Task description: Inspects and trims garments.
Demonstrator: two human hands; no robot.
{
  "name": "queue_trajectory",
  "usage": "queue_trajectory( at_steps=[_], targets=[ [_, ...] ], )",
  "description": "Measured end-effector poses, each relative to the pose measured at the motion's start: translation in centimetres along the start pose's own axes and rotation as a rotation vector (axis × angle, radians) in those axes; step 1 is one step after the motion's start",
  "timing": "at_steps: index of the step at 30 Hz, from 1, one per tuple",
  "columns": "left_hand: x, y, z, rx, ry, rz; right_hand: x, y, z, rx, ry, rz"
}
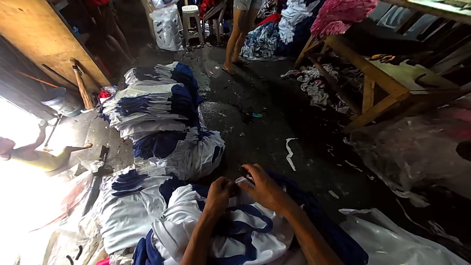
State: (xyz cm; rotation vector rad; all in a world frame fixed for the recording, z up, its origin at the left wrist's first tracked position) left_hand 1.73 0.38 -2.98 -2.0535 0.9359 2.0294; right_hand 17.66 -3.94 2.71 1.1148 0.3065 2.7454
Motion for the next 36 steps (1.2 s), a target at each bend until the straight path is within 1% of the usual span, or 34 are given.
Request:
queue_trajectory(
  at_steps=[3, 6, 11, 14, 16, 18, 21, 24, 27, 30, 33, 36],
  targets=[
    [-0.1, 0.3, -0.2, 0.013, 0.072, 0.011, 1.4, 2.2, 0.3, -0.195, 0.243, 0.032],
    [0.0, 0.3, -0.4, 0.02, 0.044, 0.003, 2.4, 3.5, -0.5, -0.296, 0.44, 0.041],
    [0.1, 0.2, -0.2, 0.023, -0.05, 0.006, 2.5, 2.9, -1.3, -0.177, 0.519, -0.018],
    [0.0, 0.2, -0.1, 0.046, -0.133, -0.024, 2.1, 2.4, -1.8, -0.205, 0.515, 0.04],
    [0.1, 0.1, 0.0, 0.046, -0.143, -0.026, 2.0, 2.1, -1.9, -0.176, 0.506, 0.018],
    [0.1, 0.1, 0.1, 0.046, -0.142, -0.019, 2.0, 2.1, -1.9, -0.187, 0.499, 0.017],
    [0.1, 0.1, 0.2, 0.057, -0.149, -0.027, 1.9, 2.4, -1.8, -0.294, 0.485, 0.092],
    [-0.1, 0.2, 0.1, 0.08, -0.163, -0.039, 2.0, 2.5, -1.9, -0.295, 0.502, 0.099],
    [0.1, 0.1, 0.2, 0.071, -0.18, -0.036, 1.9, 2.4, -1.7, -0.241, 0.513, 0.037],
    [0.3, -0.1, 0.3, 0.044, -0.144, -0.01, 1.7, 2.3, -1.5, -0.197, 0.455, -0.011],
    [0.4, -0.1, 0.4, 0.016, -0.124, 0.015, 1.7, 2.5, -1.2, -0.104, 0.438, -0.024],
    [0.7, -0.2, 0.5, 0.014, -0.136, 0.012, 1.8, 2.3, -1.4, -0.052, 0.469, -0.034]
  ],
)
Point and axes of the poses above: each hand's wrist, its own y-axis away from the middle knuckle, its own z-axis out of the back of the hand, x = y × z, the point moved 4 cm from there along -y, towards the middle knuckle
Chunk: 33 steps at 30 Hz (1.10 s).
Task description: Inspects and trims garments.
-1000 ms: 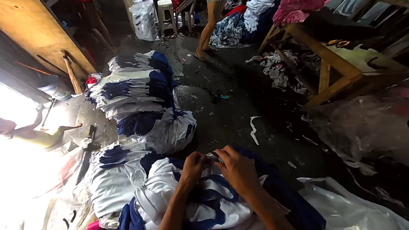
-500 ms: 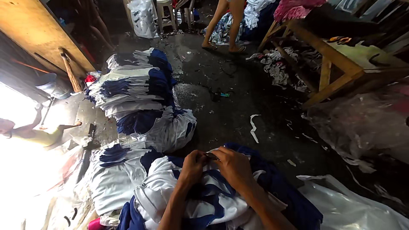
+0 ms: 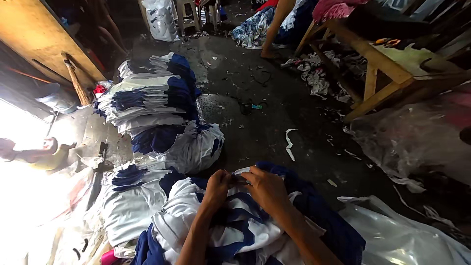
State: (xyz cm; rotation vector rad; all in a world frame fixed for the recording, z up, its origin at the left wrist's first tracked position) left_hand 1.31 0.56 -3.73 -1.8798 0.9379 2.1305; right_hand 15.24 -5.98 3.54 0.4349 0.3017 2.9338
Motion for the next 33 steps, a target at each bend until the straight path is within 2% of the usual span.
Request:
queue_trajectory(
  at_steps=[5, 8, 10, 13, 15, 16, 17, 18, 19, 21, 25, 26, 29, 30, 31, 32, 33],
  targets=[
    [0.1, -0.1, 0.0, 0.031, -0.029, -0.022, -0.2, -0.6, -0.6, -0.062, -0.014, 0.01],
    [0.1, -0.2, 0.2, 0.028, -0.004, -0.021, -0.8, -1.1, -0.3, -0.033, -0.159, -0.072],
    [0.0, -0.1, 0.3, 0.03, 0.011, -0.027, -1.7, -2.0, -0.4, 0.029, -0.304, -0.145],
    [-0.6, 0.3, 0.8, 0.055, 0.055, -0.078, -2.2, -3.1, -1.2, 0.19, -0.32, -0.144],
    [-1.1, 0.6, 2.2, -0.013, 0.087, -0.188, -1.9, -3.2, -1.2, 0.202, -0.299, -0.125],
    [-1.5, 0.8, 3.1, -0.114, 0.126, -0.231, -1.8, -3.1, -0.9, 0.194, -0.295, -0.126],
    [-1.7, 1.0, 4.1, -0.251, 0.102, -0.232, -1.8, -2.9, -0.7, 0.172, -0.307, -0.123],
    [-1.8, 1.1, 5.1, -0.381, -0.037, -0.182, -1.9, -2.7, -0.5, 0.135, -0.324, -0.114],
    [-2.0, 1.2, 5.5, -0.433, -0.232, -0.097, -2.0, -2.6, -0.5, 0.091, -0.342, -0.098],
    [-1.7, 1.2, 4.7, -0.373, -0.467, -0.014, -2.1, -2.3, -0.6, 0.026, -0.364, -0.063],
    [-2.7, 3.2, -0.7, -0.103, -0.561, -0.173, -2.2, -1.7, -0.4, 0.01, -0.399, -0.025],
    [-3.0, 4.1, -1.8, -0.131, -0.612, -0.261, -2.3, -1.6, -0.1, 0.051, -0.438, -0.016],
    [-3.4, 7.3, -3.6, -0.35, -0.827, -0.607, -3.5, -1.4, 1.1, 0.205, -0.625, 0.003],
    [-3.9, 8.5, -4.0, -0.384, -0.895, -0.703, -3.5, -1.3, 1.9, 0.168, -0.634, -0.011],
    [-4.4, 9.9, -4.5, -0.404, -0.946, -0.78, -3.1, -1.1, 2.8, 0.129, -0.576, -0.021],
    [-4.7, 11.2, -5.2, -0.412, -0.98, -0.839, -2.2, -0.9, 3.5, 0.17, -0.456, -0.02],
    [-4.8, 12.4, -6.0, -0.417, -1.009, -0.881, -0.9, -0.4, 3.9, 0.293, -0.306, -0.035]
  ],
)
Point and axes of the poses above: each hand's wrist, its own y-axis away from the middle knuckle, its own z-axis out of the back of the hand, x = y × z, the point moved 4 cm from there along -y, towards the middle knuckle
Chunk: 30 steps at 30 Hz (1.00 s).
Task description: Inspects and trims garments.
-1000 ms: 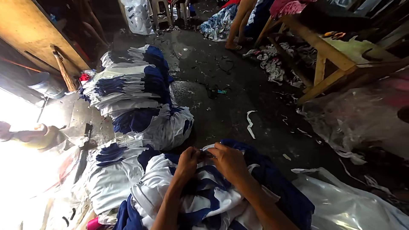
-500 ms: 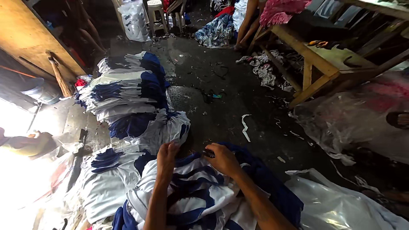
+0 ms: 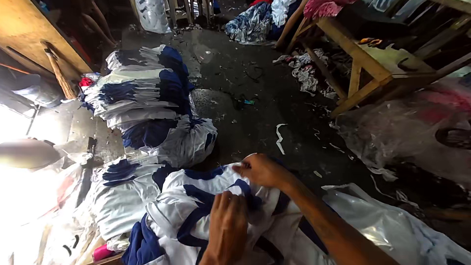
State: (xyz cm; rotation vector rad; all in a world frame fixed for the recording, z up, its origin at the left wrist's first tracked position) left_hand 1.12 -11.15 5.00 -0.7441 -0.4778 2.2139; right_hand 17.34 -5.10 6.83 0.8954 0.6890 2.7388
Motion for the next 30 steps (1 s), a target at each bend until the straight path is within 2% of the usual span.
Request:
queue_trajectory(
  at_steps=[2, 3, 5, 7, 9, 12, 15, 17, 21, 23, 25, 28, 30],
  targets=[
    [-1.7, 1.1, 0.5, -0.012, -0.043, -0.069, 1.7, 1.1, -1.5, 0.247, 0.254, -0.118],
    [-2.1, 1.5, 0.7, -0.013, -0.058, -0.103, 2.1, 1.5, -2.0, 0.305, 0.331, -0.141],
    [-2.3, 1.6, 0.8, -0.015, -0.069, -0.137, 2.7, 1.9, -1.9, 0.296, 0.403, -0.134],
    [-1.9, 1.6, 0.8, -0.019, -0.064, -0.116, 2.2, 1.9, -1.7, 0.167, 0.346, -0.08],
    [-1.4, 1.3, 0.9, -0.041, -0.058, -0.08, 0.5, 1.5, -1.8, -0.008, 0.099, -0.031],
    [-0.8, 0.2, 0.8, -0.077, -0.073, -0.068, -1.9, 2.2, -1.6, -0.253, -0.557, -0.097],
    [-0.7, -0.1, 0.2, -0.101, -0.072, -0.08, -2.2, 3.2, -2.1, -0.287, -1.202, -0.31],
    [-0.3, -0.2, -0.4, -0.081, 0.003, -0.041, -2.0, 3.7, -2.5, -0.295, -1.431, -0.375],
    [1.4, -0.6, -0.9, 0.05, 0.366, 0.276, -2.3, 4.6, -2.9, -0.309, -1.612, -0.338],
    [1.8, -1.4, -0.4, 0.05, 0.47, 0.383, -2.6, 4.7, -3.1, -0.289, -1.634, -0.291],
    [1.4, -2.3, -0.2, 0.015, 0.464, 0.363, -2.7, 4.8, -3.3, -0.271, -1.648, -0.262],
    [1.0, -3.1, -0.9, -0.033, 0.342, 0.227, -2.7, 4.6, -3.5, -0.279, -1.719, -0.249],
    [1.5, -3.3, -1.2, -0.047, 0.375, 0.248, -2.8, 4.4, -3.5, -0.283, -1.771, -0.265]
  ],
)
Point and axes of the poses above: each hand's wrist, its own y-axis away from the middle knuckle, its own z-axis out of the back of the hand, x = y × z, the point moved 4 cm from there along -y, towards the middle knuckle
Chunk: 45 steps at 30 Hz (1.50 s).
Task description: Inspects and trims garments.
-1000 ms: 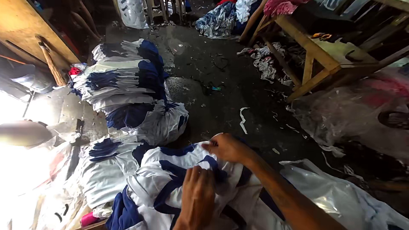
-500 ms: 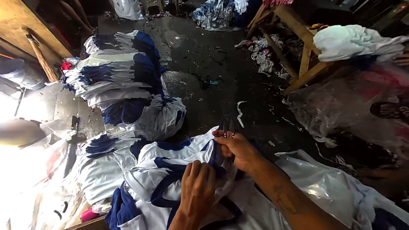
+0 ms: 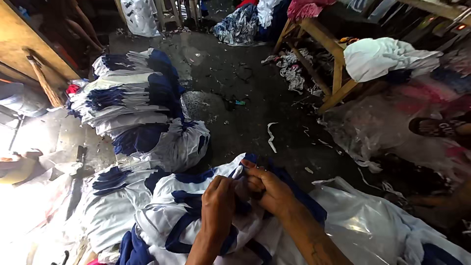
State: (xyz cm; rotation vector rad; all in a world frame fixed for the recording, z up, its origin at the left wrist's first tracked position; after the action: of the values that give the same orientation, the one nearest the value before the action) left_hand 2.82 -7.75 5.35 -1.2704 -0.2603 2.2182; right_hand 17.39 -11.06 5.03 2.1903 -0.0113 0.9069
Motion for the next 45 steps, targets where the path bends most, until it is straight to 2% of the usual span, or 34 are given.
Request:
queue_trajectory(
  at_steps=[4, 9, 12, 14, 17, 19, 23, 29, 32, 34, 37, 39, 41, 43, 44, 45],
  targets=[
    [1.4, -0.4, 0.8, 0.15, 0.379, 0.273, 0.2, -0.3, -0.1, -0.064, -0.028, -0.027],
    [1.9, 0.1, 0.0, 0.189, 0.57, 0.479, -0.2, -0.7, -0.3, -0.036, -0.007, -0.035],
    [2.1, 0.5, -0.5, 0.252, 0.835, 0.635, 0.2, -0.8, -0.3, 0.018, 0.168, 0.015],
    [2.3, 0.9, -0.6, 0.252, 0.978, 0.708, 0.9, -0.6, -0.3, 0.08, 0.54, 0.218],
    [2.4, 1.4, -0.5, 0.179, 1.104, 0.762, 2.4, 0.0, -0.4, 0.085, 1.192, 0.713],
    [2.6, 1.5, -0.6, 0.133, 1.141, 0.774, 3.2, 0.6, -0.7, 0.106, 1.485, 0.947],
    [2.7, 1.5, -0.4, 0.111, 1.138, 0.791, 3.4, 1.6, -0.3, 0.286, 1.747, 1.182],
    [2.7, 1.5, -0.8, 0.168, 1.033, 0.682, 2.5, 1.6, -0.5, 0.236, 1.863, 1.332],
    [2.7, 1.5, -0.7, 0.188, 0.994, 0.646, 2.0, 1.4, -0.6, 0.224, 1.834, 1.339],
    [2.8, 1.5, -0.7, 0.18, 1.011, 0.651, 2.1, 1.0, -0.5, 0.19, 1.748, 1.239],
    [2.9, 1.5, -0.7, 0.18, 1.031, 0.656, 2.8, -0.3, -0.6, 0.209, 1.578, 0.794],
    [2.8, 1.3, -0.3, 0.261, 0.977, 0.609, 2.9, -1.2, -0.8, 0.272, 1.62, 0.555],
    [3.3, 0.2, 1.3, 0.359, 0.792, 0.471, 2.6, -1.7, -1.0, 0.354, 1.73, 0.429],
    [5.2, -1.0, 3.9, 0.225, 0.487, 0.394, 2.3, -1.7, -0.9, 0.378, 1.796, 0.423],
    [6.1, -1.5, 5.3, 0.138, 0.266, 0.416, 2.2, -1.6, -0.7, 0.372, 1.791, 0.457],
    [6.8, -2.1, 6.2, 0.137, 0.027, 0.455, 2.1, -1.5, -0.4, 0.361, 1.769, 0.505]
  ],
)
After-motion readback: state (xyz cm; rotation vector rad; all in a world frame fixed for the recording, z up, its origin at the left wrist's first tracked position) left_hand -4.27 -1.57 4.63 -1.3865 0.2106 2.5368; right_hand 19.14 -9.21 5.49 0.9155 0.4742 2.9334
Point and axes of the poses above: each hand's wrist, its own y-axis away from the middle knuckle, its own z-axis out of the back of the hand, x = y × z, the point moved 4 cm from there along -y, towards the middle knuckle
